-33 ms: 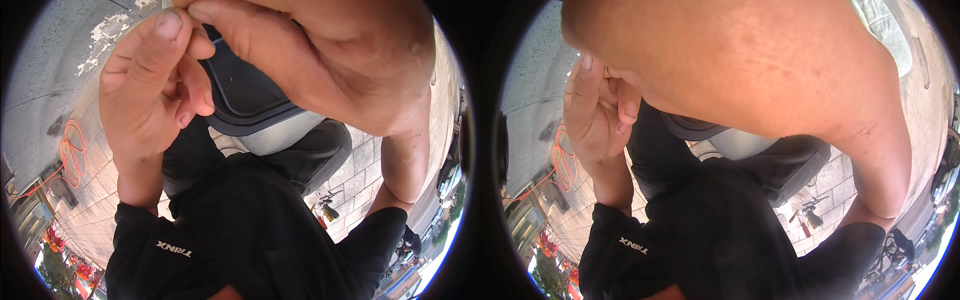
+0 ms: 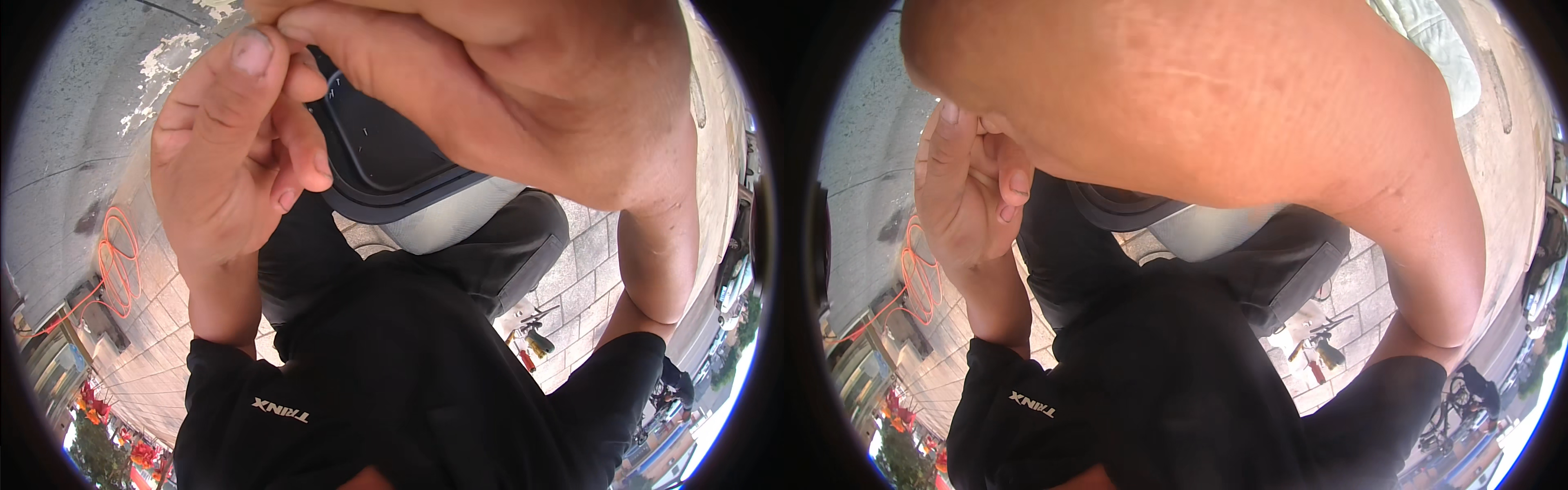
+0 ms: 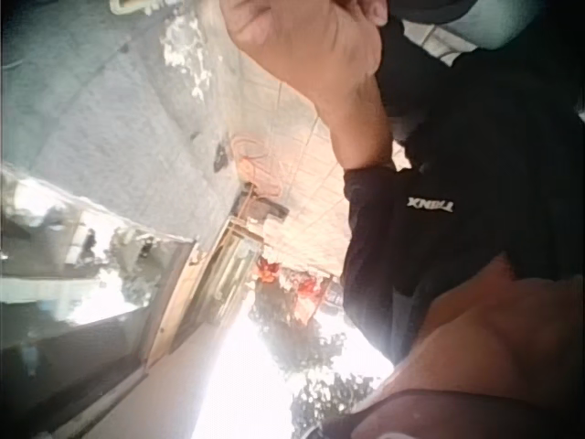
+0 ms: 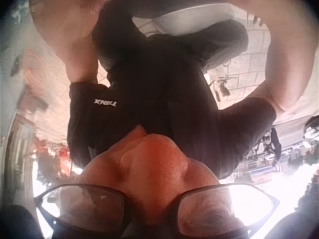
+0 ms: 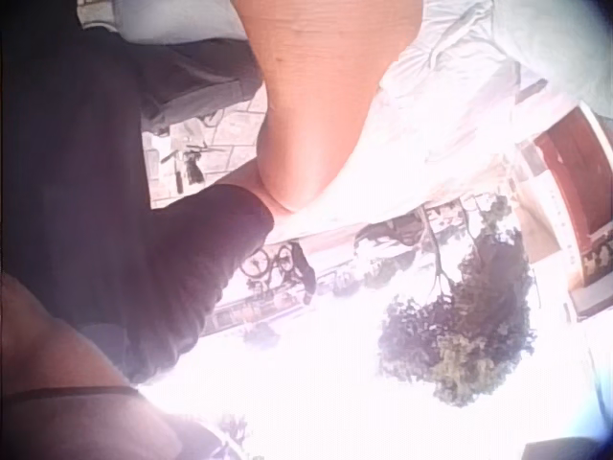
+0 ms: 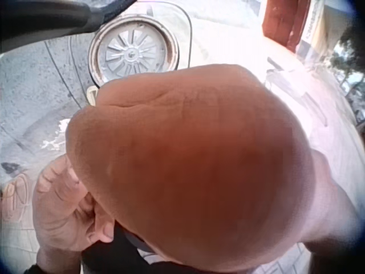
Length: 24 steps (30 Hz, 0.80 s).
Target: The person disassembles a small white appliance, likely an air fryer, by removing the lid and internal basket. They handle the internal components, including a mesh filter and wiring, and use a screwdriver to manipulate parts within the unit.
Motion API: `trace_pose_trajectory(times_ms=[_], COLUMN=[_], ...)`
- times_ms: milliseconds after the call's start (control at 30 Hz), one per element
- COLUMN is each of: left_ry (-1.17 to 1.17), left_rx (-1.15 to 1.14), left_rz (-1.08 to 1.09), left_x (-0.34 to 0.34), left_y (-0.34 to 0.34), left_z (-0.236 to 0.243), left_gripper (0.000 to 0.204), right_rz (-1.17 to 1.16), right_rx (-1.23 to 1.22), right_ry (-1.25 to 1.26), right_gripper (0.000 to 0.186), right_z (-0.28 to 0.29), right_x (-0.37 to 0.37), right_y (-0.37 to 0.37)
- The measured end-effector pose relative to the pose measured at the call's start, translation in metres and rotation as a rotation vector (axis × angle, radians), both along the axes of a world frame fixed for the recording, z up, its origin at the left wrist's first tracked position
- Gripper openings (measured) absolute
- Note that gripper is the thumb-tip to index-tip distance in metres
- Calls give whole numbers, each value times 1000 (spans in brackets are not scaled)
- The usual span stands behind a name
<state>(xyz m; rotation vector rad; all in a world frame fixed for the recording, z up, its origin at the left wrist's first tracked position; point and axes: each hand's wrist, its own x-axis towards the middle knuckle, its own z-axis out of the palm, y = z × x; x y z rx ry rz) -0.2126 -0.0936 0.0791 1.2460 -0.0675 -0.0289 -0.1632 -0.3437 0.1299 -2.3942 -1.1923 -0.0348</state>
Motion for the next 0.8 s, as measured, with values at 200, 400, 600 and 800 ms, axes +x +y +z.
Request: trace_pose_trajectory(times_ms=[200,400,600,800], left_ry=[-64,-129,-15,20], left_rx=[-61,-291,-243,-190], left_rz=[-256,-573,-455,-478], left_x=[5,-2,-26,-42], left_y=[7,-7,1,-10], left_z=[-4,-16,-44,-48], left_gripper=[30,20,19,20], right_rz=[82,-129,-1284,-1827], right_rx=[-1,278,615,828], right_ry=[-72,-77,210,569], right_gripper=[15,18,33,36], right_z=[1,-5,-111,-261], right_x=[-1,-27,-120,-280], right_y=[-12,-87,-217,-241])
